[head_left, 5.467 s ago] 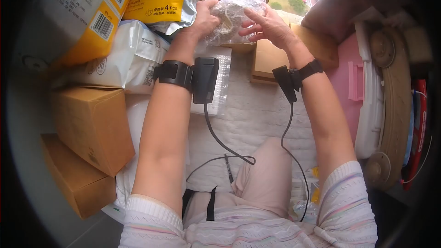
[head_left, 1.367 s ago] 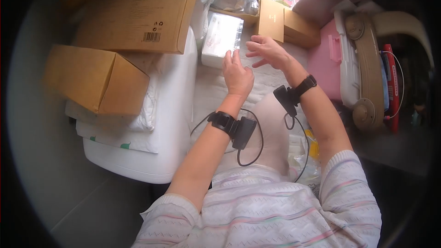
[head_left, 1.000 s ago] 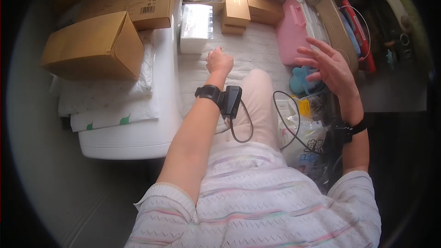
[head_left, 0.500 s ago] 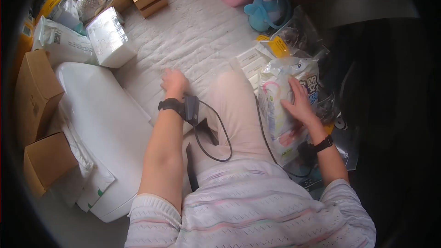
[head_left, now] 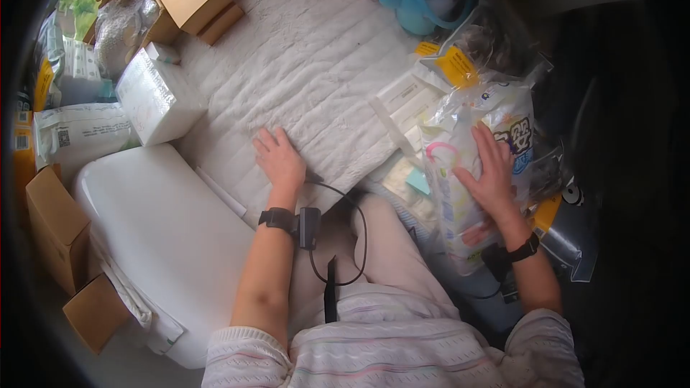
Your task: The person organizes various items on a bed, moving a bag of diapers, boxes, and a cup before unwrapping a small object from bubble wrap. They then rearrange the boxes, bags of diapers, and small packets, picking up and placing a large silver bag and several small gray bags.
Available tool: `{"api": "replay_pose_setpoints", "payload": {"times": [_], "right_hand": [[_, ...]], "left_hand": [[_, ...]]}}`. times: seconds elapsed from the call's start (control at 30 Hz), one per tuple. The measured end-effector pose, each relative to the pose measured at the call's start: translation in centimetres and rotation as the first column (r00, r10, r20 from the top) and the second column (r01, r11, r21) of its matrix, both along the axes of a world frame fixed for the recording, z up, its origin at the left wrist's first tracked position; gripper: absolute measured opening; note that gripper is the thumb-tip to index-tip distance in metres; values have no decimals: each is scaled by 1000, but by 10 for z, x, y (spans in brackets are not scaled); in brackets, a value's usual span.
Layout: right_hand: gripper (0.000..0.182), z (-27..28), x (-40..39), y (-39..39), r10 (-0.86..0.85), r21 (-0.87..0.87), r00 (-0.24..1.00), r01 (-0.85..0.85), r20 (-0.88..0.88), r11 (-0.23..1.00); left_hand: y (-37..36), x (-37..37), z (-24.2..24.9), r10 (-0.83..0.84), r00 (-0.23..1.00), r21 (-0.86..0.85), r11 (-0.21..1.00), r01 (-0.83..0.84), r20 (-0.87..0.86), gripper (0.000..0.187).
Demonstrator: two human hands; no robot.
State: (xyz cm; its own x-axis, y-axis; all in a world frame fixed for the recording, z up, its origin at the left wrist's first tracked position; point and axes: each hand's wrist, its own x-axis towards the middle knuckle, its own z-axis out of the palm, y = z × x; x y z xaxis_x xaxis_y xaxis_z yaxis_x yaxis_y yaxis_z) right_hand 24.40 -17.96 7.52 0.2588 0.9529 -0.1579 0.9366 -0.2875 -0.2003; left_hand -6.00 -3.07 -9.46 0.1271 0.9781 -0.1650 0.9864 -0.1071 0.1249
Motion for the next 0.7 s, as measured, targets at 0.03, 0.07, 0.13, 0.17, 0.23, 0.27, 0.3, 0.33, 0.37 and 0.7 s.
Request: {"api": "replay_pose_setpoints", "payload": {"times": [0.03, 0.07, 0.13, 0.17, 0.23, 0.27, 0.3, 0.33, 0.37, 0.7], "right_hand": [[73, -5, 1, -3, 20, 65, 1000, -21, 18, 998], [71, -10, 1, -5, 38, 127, 999, -42, 37, 991], [69, -14, 1, -7, 43, 159, 999, -48, 34, 986], [68, -15, 0, -8, 56, 188, 998, -63, 41, 980], [66, -16, 0, -7, 52, 209, 998, -58, 35, 976], [65, -17, 0, -9, 49, 219, 998, -54, 29, 974], [65, -18, -1, -14, 45, 213, 999, -48, 21, 976], [64, -19, 0, -14, 54, 233, 998, -57, 22, 971], [64, -19, 1, -11, 66, 256, 997, -71, 28, 964], [63, -24, 1, -8, 54, 237, 998, -56, 17, 970]], "left_hand": [[1, 0, 0, -5, 1000, 7, 1000, 5, -9, 41], [2, 2, 3, -5, 1000, 11, 1000, 5, -20, 40], [4, 3, 9, -16, 999, 15, 1000, 16, -37, 39], [8, 4, 13, -4, 1000, -50, 999, 4, 0, 38], [21, 5, 17, 17, 999, -103, 995, -13, 37, 37], [27, 3, 20, -11, 999, -85, 996, 14, 33, 29], [26, 2, 21, -43, 999, -78, 996, 44, 25, 22], [31, 7, 22, -45, 999, -74, 996, 47, 26, 22], [38, 16, 26, -95, 986, 39, 995, 91, 134, 16], [142, 184, -5, -335, 866, 158, 942, 297, 371, 14]]}}
